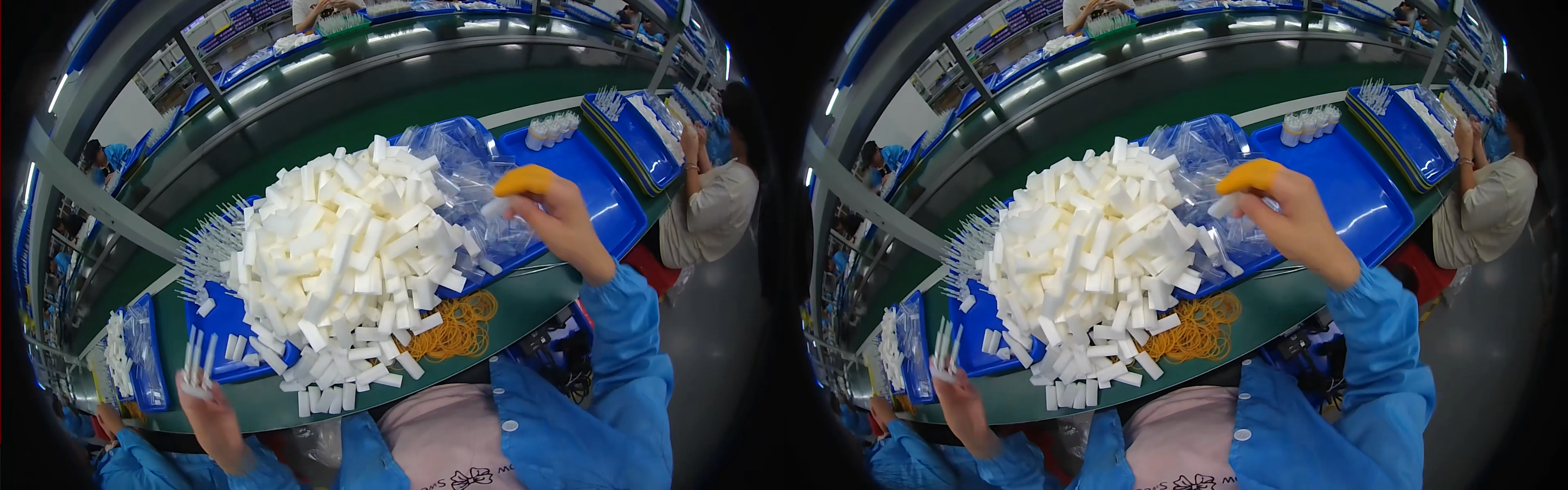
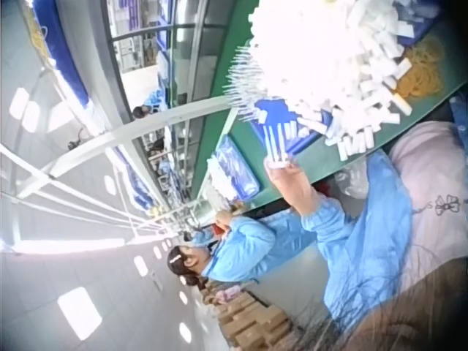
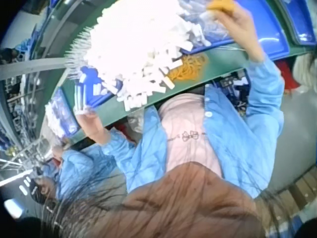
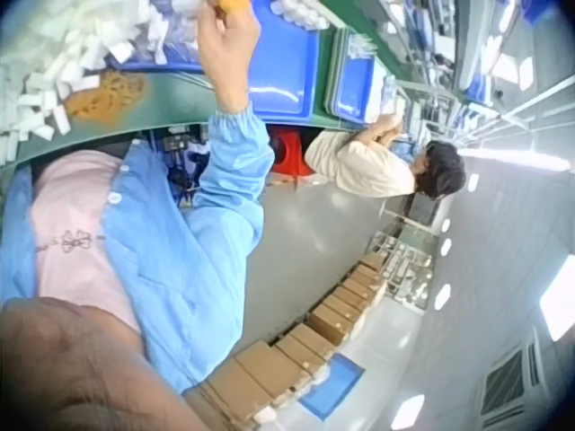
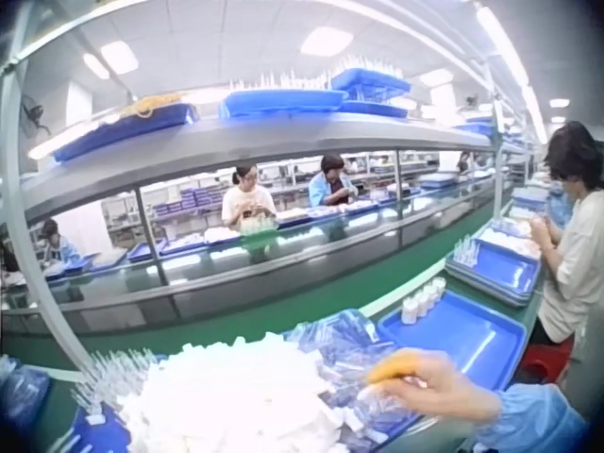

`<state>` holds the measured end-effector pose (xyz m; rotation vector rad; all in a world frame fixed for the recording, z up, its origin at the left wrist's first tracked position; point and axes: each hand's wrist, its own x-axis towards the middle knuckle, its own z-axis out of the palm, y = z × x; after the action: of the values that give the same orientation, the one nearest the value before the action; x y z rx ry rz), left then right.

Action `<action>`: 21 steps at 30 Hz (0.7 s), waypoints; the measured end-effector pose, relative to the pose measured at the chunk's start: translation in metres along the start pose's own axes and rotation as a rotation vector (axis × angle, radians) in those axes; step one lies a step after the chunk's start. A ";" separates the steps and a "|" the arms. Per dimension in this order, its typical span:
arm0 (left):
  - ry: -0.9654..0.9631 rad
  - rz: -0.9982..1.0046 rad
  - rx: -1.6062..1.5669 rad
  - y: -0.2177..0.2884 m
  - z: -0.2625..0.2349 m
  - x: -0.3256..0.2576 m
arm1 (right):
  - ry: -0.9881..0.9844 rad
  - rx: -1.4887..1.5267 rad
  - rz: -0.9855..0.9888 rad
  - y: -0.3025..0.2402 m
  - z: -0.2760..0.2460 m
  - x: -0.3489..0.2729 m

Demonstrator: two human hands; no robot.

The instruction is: The person assembles cotton swabs by inserting white cotton tips into plastic sticks. They gather the sticks into a bundle, secure them with a rubber band, and trim the protruding ends with scissors. The process is repeated for multiple batches of swabs.

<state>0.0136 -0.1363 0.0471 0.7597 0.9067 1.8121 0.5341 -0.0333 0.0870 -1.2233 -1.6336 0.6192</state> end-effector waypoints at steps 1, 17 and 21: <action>-0.066 -0.030 0.013 -0.003 0.018 -0.020 | 0.011 0.146 0.050 -0.017 0.000 -0.015; -0.842 -0.549 0.089 -0.091 0.167 -0.081 | 0.029 1.012 0.365 -0.029 0.063 -0.116; -0.935 -0.486 0.145 -0.097 0.160 -0.075 | -0.078 1.046 0.419 -0.032 0.063 -0.111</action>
<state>0.2152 -0.1371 0.0432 1.2012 0.5143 0.8062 0.4661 -0.1379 0.0447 -0.7205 -0.8380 1.5448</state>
